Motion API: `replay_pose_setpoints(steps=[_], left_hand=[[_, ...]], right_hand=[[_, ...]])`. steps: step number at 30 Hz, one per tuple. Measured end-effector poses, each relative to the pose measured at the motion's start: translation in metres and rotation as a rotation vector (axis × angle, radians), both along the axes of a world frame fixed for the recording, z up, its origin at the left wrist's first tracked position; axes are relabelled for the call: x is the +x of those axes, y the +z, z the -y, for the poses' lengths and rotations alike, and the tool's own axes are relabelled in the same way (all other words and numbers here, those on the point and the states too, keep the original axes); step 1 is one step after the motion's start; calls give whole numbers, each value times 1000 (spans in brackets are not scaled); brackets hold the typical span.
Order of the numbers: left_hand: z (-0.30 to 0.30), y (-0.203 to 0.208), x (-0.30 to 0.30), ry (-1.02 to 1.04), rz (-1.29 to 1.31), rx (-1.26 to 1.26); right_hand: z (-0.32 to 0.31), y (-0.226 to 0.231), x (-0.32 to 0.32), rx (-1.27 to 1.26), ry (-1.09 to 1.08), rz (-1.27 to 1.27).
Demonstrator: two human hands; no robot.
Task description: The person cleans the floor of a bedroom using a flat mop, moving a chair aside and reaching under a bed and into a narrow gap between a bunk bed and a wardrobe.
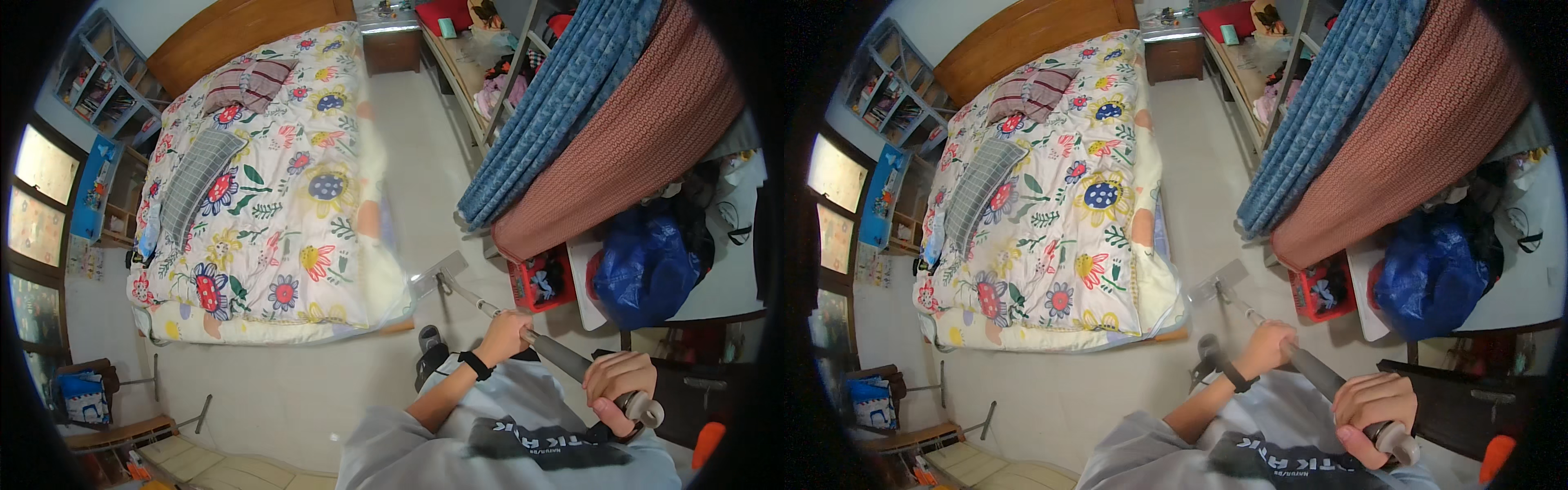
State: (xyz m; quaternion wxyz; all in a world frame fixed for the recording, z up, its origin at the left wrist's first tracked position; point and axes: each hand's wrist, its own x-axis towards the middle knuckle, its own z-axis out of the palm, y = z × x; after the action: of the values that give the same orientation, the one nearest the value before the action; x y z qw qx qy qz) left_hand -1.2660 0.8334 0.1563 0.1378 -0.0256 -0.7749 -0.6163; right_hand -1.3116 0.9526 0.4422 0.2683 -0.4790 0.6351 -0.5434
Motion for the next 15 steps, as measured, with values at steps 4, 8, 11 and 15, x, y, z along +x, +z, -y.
replay_pose_setpoints(steps=[4,8,11,15], left_hand=[[13,16,-9,11,55,8],[20,8,-38,17,73,-57],[20,22,-70,48,-28,-34],[31,17,-127,17,15,-30]], right_hand=[[11,10,-6,-35,60,-37],[21,8,-41,-125,74,-20],[15,12,-76,-179,115,12],[8,-2,-128,-218,155,-125]])
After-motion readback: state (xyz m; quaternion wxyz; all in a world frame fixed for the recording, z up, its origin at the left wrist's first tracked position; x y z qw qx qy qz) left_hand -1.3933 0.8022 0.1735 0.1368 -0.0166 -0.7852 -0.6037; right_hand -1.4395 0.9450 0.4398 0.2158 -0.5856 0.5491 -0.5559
